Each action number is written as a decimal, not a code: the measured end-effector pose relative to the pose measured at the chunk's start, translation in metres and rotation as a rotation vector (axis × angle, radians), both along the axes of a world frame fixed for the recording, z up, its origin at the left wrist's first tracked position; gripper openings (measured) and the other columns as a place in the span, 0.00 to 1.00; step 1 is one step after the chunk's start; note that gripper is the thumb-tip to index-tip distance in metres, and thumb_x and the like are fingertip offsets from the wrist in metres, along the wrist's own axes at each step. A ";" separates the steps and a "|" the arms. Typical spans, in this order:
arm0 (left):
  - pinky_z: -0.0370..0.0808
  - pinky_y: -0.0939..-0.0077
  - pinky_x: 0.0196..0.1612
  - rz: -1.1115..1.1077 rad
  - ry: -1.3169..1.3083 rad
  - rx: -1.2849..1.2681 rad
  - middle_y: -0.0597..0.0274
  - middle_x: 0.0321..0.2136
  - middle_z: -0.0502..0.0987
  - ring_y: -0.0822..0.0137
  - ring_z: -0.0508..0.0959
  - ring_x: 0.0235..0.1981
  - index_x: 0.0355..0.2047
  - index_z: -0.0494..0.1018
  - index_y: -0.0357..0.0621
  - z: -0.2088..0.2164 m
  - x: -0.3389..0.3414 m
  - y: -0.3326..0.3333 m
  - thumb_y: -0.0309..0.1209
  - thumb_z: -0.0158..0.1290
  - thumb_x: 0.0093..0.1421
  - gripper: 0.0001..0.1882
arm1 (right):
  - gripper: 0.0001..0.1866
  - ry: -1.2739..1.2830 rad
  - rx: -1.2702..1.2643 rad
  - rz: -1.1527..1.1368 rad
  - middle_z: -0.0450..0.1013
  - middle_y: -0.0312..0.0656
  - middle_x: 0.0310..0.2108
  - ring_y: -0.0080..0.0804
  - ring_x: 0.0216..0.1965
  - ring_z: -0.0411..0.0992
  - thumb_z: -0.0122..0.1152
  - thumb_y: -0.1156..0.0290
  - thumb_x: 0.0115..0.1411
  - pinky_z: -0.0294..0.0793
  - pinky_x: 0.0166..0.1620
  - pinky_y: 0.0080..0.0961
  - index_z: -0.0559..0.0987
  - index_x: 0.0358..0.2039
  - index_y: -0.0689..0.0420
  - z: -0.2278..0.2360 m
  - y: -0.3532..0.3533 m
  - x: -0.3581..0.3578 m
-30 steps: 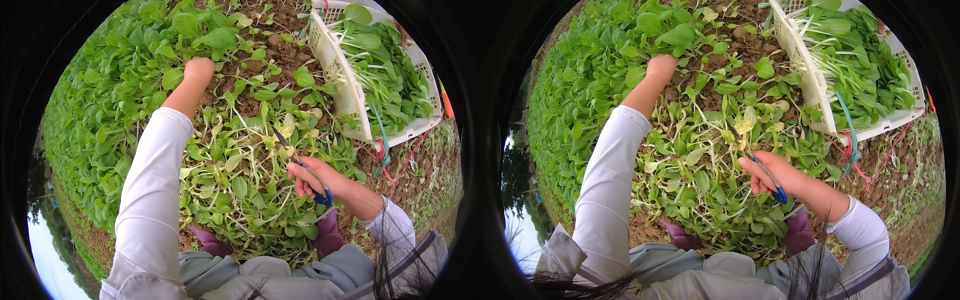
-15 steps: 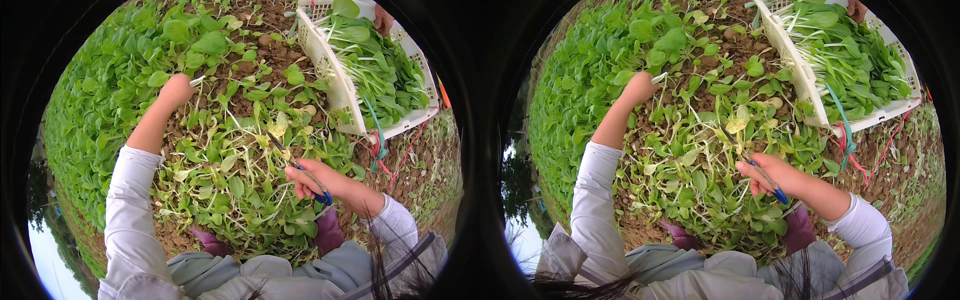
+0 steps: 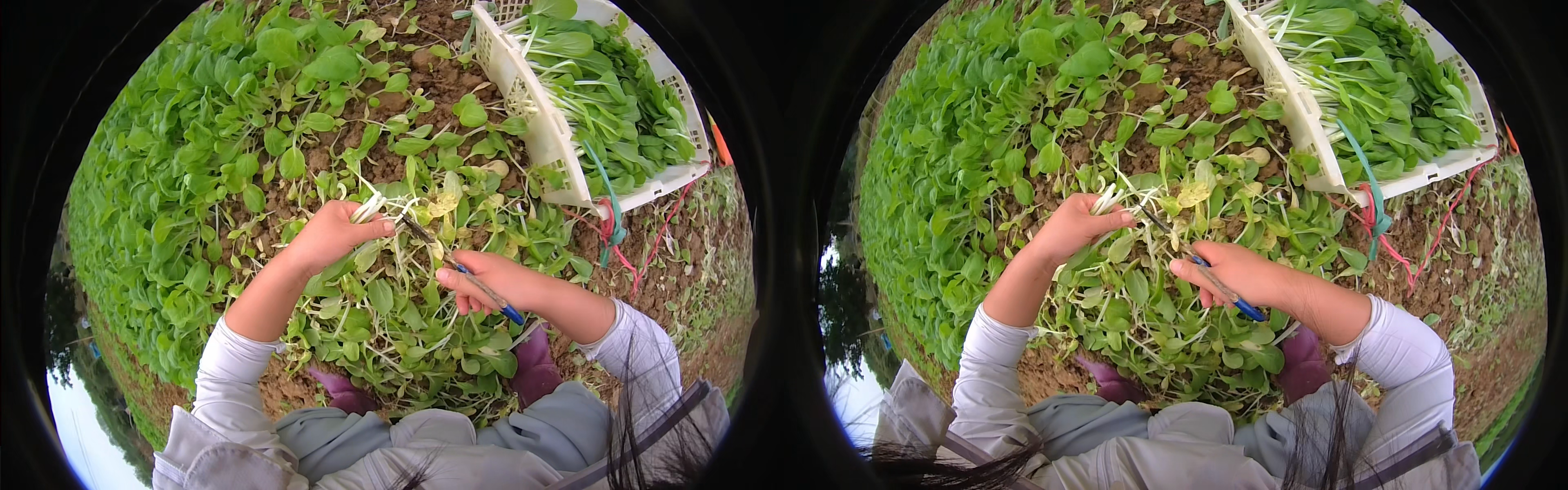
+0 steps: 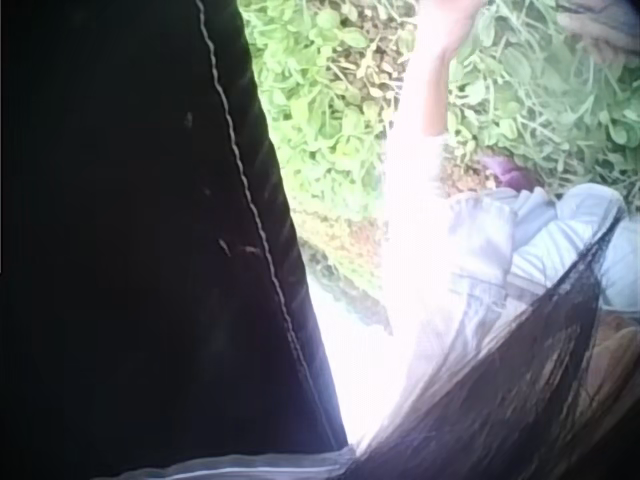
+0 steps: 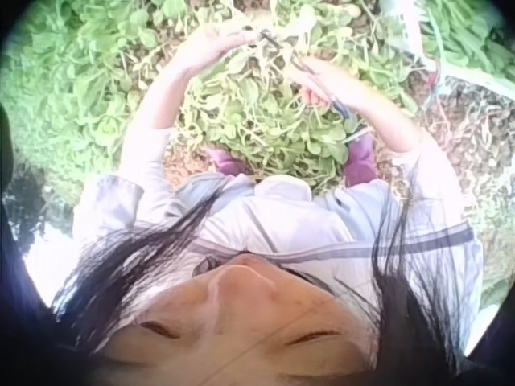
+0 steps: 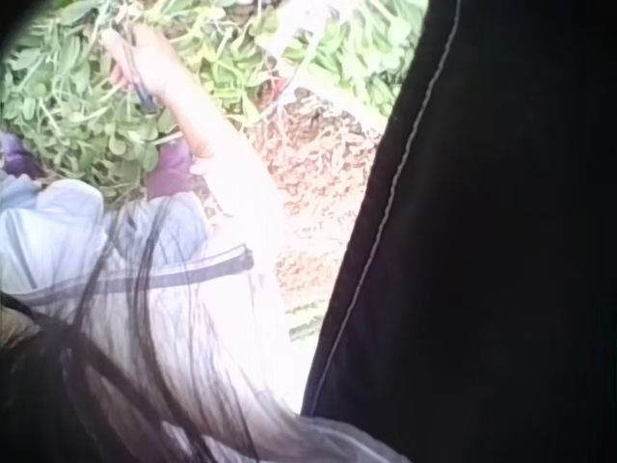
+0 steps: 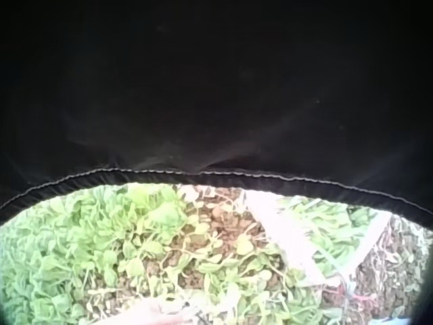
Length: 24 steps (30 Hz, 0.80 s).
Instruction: The person harvests leafy green vegetables in a garden bed using shears. They repeatedly gather bunches of plants, cut the stems, and place the harvested greens into a white plastic basket.
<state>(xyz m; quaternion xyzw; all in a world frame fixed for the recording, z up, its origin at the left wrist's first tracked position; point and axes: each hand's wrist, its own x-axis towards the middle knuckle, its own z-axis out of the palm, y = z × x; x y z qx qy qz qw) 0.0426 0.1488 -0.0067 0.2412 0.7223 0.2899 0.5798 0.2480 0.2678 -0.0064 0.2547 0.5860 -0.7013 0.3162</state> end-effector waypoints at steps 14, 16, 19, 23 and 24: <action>0.57 0.82 0.18 0.474 0.442 0.207 0.71 0.13 0.61 0.78 0.59 0.13 0.22 0.64 0.44 -0.001 -0.145 0.037 0.38 0.51 0.53 0.13 | 0.20 -0.042 0.053 -0.125 0.66 0.35 0.13 0.17 0.11 0.61 0.44 0.51 0.58 0.60 0.15 0.14 0.66 0.30 0.58 -0.010 0.003 0.008; 0.60 0.76 0.20 0.402 0.646 -0.005 0.68 0.13 0.63 0.73 0.61 0.14 0.20 0.66 0.41 -0.034 -0.173 0.044 0.44 0.57 0.47 0.19 | 0.20 -0.024 0.064 -0.110 0.66 0.34 0.12 0.16 0.11 0.59 0.43 0.52 0.59 0.60 0.16 0.13 0.67 0.30 0.59 -0.007 0.000 0.003; 0.64 0.71 0.22 0.222 0.801 -0.253 0.61 0.17 0.69 0.68 0.65 0.16 0.20 0.70 0.36 -0.076 -0.184 0.052 0.46 0.60 0.41 0.23 | 0.19 -0.008 0.056 -0.128 0.66 0.34 0.12 0.15 0.11 0.59 0.43 0.53 0.59 0.60 0.16 0.12 0.68 0.30 0.59 -0.001 -0.001 0.003; 0.65 0.73 0.26 0.366 0.610 -0.270 0.63 0.18 0.72 0.68 0.67 0.19 0.20 0.71 0.36 -0.109 -0.185 0.055 0.40 0.59 0.43 0.17 | 0.18 -0.035 0.032 -0.135 0.66 0.34 0.12 0.15 0.11 0.59 0.44 0.54 0.59 0.60 0.16 0.12 0.68 0.30 0.59 -0.008 0.000 0.008; 0.65 0.74 0.27 0.404 0.551 -0.275 0.63 0.18 0.72 0.69 0.67 0.20 0.19 0.71 0.36 -0.113 -0.187 0.053 0.39 0.58 0.44 0.16 | 0.18 -0.036 0.031 -0.130 0.66 0.34 0.12 0.15 0.11 0.59 0.44 0.54 0.59 0.60 0.16 0.12 0.68 0.30 0.59 -0.009 0.001 0.008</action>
